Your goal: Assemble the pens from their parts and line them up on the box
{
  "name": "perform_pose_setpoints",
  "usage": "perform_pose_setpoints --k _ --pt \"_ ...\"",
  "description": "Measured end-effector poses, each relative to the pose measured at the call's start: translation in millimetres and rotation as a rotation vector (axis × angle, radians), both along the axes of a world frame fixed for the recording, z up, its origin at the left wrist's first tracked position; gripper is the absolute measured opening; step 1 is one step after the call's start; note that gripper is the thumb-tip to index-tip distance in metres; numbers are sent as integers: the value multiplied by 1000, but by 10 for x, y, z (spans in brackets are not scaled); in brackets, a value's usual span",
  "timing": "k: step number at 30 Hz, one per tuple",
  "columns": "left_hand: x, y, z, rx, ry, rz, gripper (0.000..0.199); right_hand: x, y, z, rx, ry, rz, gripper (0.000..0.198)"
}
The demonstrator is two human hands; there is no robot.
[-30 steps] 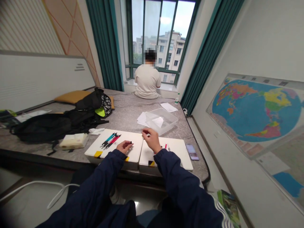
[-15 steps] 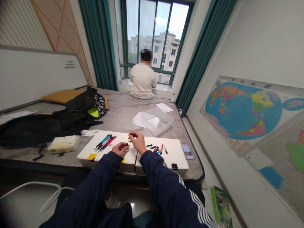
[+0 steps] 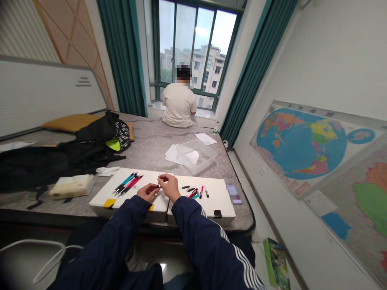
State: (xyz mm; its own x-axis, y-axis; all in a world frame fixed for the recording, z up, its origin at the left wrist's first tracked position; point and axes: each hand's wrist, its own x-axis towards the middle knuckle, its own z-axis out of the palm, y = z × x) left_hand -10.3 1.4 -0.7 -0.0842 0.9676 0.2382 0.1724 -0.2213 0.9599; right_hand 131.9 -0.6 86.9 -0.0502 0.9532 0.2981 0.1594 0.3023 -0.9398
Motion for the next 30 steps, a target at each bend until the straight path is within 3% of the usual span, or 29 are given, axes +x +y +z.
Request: perform_pose_setpoints --k 8,20,26,28,30 --pt "-27 16 -28 28 11 -8 38 -53 -112 -61 64 -163 -83 8" --pt "-55 5 39 87 -3 4 33 -166 -162 -145 117 -160 -115 4" --pt "-84 41 40 79 -4 -70 35 -162 -148 -117 114 -172 -114 5" --pt "-89 50 35 70 -1 -67 37 -141 -151 -96 92 -161 -80 11" --pt "-89 47 41 68 3 -60 39 -103 -171 -69 49 -139 0 37"
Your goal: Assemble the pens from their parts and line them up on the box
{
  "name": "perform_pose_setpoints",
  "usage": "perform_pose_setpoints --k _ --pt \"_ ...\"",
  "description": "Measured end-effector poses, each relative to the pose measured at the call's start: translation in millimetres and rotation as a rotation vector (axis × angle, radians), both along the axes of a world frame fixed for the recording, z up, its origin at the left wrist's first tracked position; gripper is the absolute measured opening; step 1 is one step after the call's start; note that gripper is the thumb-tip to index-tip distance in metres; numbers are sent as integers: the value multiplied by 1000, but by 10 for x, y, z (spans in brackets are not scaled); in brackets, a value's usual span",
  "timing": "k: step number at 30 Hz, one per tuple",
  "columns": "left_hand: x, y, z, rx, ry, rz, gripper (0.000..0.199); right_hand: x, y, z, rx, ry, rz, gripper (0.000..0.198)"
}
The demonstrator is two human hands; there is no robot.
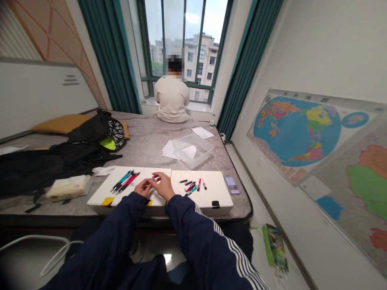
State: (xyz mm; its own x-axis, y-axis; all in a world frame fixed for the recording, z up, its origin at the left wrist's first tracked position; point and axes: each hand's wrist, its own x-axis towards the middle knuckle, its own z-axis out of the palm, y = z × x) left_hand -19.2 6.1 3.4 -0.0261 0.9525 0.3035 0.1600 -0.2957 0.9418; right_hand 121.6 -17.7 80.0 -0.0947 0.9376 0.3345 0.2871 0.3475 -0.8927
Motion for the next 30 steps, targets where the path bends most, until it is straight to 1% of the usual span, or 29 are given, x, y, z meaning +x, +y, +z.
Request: perform_pose_setpoints --k 2,3,4,6,9,12,15,17,19,21,24,27,30 --pt "7 -17 20 2 -13 3 41 83 -39 44 -42 -1 82 70" --pt "14 -31 35 0 -24 6 41 151 -64 76 -49 -15 106 81" --pt "22 -45 51 -7 -35 3 40 241 -89 115 -45 -38 112 82" --pt "41 -72 80 -31 -49 5 38 485 -133 214 -22 -77 81 73" --pt "65 -94 99 -55 -46 20 37 980 -153 376 -18 -164 15 48" --pt "77 -88 83 -43 -60 49 37 1525 -108 477 -27 -319 -64 36" --pt "75 -67 54 -38 -65 41 37 1984 -36 460 -114 -534 -147 27" --pt "69 -53 35 -46 -64 30 38 2186 5 387 -194 -703 -214 24" --pt "64 -43 22 -56 -60 27 38 2288 36 286 -278 -854 -280 22" --pt "62 -40 15 -60 -45 28 38 2306 60 182 -358 -923 -342 23" --pt "62 -44 21 -56 -32 39 36 2257 93 59 -427 -909 -409 17" --pt "64 -52 32 -58 -32 48 34 2216 115 -10 -449 -881 -432 7" --pt "66 -58 36 -51 -16 60 33 2213 119 -44 -470 -856 -448 7"
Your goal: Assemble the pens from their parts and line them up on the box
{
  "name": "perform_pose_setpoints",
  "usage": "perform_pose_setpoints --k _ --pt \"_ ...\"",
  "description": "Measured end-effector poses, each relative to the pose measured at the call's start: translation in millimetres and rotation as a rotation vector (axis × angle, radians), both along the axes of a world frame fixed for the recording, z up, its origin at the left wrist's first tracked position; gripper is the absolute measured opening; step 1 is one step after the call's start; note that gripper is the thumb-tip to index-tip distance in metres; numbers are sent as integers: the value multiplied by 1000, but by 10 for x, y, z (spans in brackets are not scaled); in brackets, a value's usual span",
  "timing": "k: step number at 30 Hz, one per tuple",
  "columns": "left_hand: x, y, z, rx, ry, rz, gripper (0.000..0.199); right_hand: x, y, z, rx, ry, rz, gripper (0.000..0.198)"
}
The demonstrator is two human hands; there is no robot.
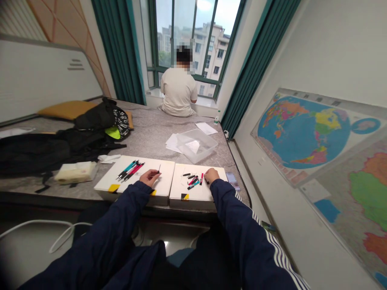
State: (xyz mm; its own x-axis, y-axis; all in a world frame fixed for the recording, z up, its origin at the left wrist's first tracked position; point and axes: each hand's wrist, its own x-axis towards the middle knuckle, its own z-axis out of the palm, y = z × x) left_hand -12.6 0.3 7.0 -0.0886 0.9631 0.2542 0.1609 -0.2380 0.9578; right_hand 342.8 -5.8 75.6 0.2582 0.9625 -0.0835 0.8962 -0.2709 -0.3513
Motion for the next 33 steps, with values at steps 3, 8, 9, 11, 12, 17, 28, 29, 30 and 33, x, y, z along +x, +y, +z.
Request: perform_pose_setpoints --k 3,8,9,11,12,17,28,29,30,33 --pt "2 -1 -4 3 -7 6 33 5 -11 -14 8 6 -14 8" --pt "2 16 -28 -1 -57 -12 36 14 -66 -26 37 -6 -25 10" --pt "5 19 -34 1 -76 -24 37 25 -82 -28 40 -5 -23 11" --pt "15 19 -40 2 -113 -41 38 59 -117 -29 43 -2 -14 11" --pt "22 14 -38 2 -132 -48 37 82 -134 -28 45 1 -5 12" --pt "18 -24 54 -32 -223 -92 36 206 -201 -23 54 -10 75 26" --pt "-123 41 78 -66 -263 -205 27 87 -334 -88 152 -166 123 15" --pt "-117 54 47 -41 -269 -181 24 69 -359 -78 178 -156 133 14" --pt "-109 64 23 -28 -266 -165 22 51 -383 -64 220 -144 141 14" --pt "-80 64 23 -27 -230 -164 19 -15 -449 14 349 -20 151 13"
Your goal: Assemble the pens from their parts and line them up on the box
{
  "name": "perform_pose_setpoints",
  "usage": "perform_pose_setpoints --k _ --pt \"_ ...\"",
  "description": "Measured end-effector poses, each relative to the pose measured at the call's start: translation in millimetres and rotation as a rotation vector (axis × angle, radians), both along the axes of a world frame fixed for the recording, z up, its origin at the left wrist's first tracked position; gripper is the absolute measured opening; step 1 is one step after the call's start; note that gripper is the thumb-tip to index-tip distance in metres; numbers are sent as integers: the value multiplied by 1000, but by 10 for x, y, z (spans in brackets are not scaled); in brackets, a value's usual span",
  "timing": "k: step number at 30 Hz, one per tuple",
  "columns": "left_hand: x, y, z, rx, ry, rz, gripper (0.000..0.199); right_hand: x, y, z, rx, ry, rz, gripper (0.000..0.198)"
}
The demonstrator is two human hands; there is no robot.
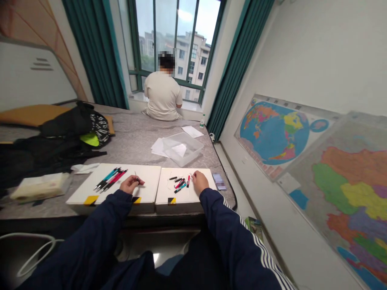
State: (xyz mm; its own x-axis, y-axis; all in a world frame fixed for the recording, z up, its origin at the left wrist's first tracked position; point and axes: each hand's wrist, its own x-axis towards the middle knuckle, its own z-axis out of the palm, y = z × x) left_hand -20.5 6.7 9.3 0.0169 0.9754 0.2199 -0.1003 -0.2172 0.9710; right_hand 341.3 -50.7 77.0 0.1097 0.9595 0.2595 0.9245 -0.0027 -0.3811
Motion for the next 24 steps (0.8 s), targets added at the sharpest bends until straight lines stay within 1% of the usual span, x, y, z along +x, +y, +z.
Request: perform_pose_setpoints --k 3,5,8,11,14,16,18,20,22,23,24 --pt "15 -8 81 6 60 -45 19 -111 -31 102 46 212 130 15" --pt "8 2 132 -1 97 -73 19 -213 -32 163 70 303 210 17" --pt "-24 42 151 -24 100 -83 21 -397 -24 217 139 350 240 22" --pt "-26 96 110 -42 81 -69 23 -584 -17 210 189 388 280 31" --pt "33 126 74 -24 85 -57 22 -731 -30 173 253 408 329 28" --pt "87 123 64 -8 97 -61 20 -782 -61 177 276 447 321 24" --pt "128 112 61 -7 108 -53 17 -777 -105 236 266 541 289 25" --pt "145 101 59 -11 112 -42 16 -726 -147 358 255 702 242 33" --pt "144 93 59 -12 107 -40 15 -673 -172 511 293 884 174 39" --pt "139 91 61 -11 103 -42 15 -665 -176 581 338 928 146 38" --pt "133 91 65 -9 97 -40 15 -676 -174 635 367 921 140 36"
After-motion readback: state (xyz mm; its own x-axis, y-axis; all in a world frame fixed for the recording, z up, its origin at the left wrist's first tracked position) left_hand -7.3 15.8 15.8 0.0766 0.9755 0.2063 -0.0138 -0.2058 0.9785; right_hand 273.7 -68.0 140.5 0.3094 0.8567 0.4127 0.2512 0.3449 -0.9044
